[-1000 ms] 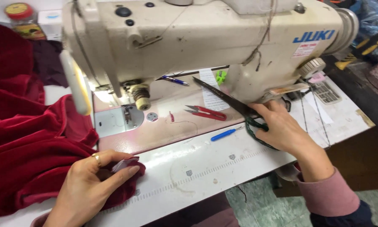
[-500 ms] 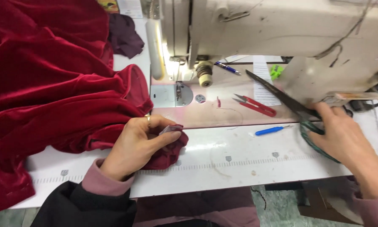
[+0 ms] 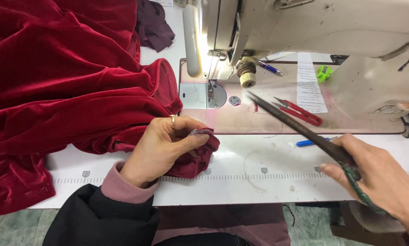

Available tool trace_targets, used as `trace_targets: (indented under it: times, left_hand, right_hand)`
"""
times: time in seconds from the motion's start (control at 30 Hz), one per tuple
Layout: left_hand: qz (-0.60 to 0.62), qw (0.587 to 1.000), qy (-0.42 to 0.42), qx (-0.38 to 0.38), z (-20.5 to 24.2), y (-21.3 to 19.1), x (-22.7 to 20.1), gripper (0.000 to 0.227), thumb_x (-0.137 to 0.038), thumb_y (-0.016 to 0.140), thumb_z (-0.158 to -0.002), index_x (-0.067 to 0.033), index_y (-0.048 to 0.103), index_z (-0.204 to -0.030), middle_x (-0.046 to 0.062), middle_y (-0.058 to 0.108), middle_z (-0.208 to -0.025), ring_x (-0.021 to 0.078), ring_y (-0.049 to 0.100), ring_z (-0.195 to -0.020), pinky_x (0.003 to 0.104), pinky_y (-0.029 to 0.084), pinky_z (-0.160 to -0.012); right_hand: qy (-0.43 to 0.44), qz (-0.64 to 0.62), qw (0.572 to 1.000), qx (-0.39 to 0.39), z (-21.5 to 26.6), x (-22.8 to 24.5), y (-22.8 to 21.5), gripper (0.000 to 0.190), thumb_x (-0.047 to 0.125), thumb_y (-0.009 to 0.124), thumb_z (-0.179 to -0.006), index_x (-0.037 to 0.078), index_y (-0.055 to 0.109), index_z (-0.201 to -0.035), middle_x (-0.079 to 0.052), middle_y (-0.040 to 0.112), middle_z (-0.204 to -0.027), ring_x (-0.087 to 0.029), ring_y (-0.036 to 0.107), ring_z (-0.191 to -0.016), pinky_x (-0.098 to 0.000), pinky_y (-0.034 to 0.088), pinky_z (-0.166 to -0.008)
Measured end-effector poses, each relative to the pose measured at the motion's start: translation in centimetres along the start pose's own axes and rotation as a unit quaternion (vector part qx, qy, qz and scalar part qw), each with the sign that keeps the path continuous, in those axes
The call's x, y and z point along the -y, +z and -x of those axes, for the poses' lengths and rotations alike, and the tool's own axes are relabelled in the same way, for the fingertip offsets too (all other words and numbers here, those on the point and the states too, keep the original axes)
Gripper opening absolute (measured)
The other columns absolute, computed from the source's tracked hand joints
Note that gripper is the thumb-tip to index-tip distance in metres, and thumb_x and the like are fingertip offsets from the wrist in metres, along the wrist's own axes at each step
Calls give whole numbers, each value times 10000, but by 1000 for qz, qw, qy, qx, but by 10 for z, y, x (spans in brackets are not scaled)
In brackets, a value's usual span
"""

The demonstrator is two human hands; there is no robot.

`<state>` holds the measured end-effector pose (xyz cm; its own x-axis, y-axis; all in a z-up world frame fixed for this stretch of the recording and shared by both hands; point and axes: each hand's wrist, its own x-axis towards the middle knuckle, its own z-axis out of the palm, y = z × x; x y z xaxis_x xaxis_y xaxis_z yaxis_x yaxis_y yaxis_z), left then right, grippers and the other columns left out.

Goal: Trimming excess threads from a red velvet garment using scissors and then folding the piece for inspection.

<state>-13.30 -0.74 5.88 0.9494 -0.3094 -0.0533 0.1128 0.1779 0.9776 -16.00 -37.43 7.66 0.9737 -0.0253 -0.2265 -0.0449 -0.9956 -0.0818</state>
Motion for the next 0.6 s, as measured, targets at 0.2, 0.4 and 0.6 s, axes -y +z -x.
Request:
trace_targets:
  times: [0.2, 0.4, 0.6]
  left_hand:
    - [4, 1000, 11, -11, -1, -5, 5, 110, -38, 700, -828, 4, 722, -927, 110, 754, -819, 134, 699, -695, 208, 584, -635]
    - [34, 998, 49, 22, -1, -10, 10, 130, -46, 684, -848, -2, 714, -968, 80, 724, -864, 135, 684, -730, 219, 591, -654]
    - [34, 995, 82, 55, 1, -9, 7, 119, -49, 669, -876, -16, 712, -982, 38, 699, -858, 101, 641, -762, 205, 546, -707]
  right_hand:
    - [-75, 35, 996, 45, -2, 29, 0, 375, 549, 613, -781, 268, 508, -1005, 27, 640, -853, -225, 643, -740, -322, 485, -676]
    - [-169, 56, 984, 14, -4, 46, 10, 436, 605, 598, -788, 272, 479, -1044, 62, 579, -876, -239, 621, -643, -367, 496, -587]
    - [-222, 31, 974, -29, -5, 50, 16, 419, 586, 604, -800, 235, 480, -993, 47, 563, -833, -261, 563, -581, -372, 462, -528]
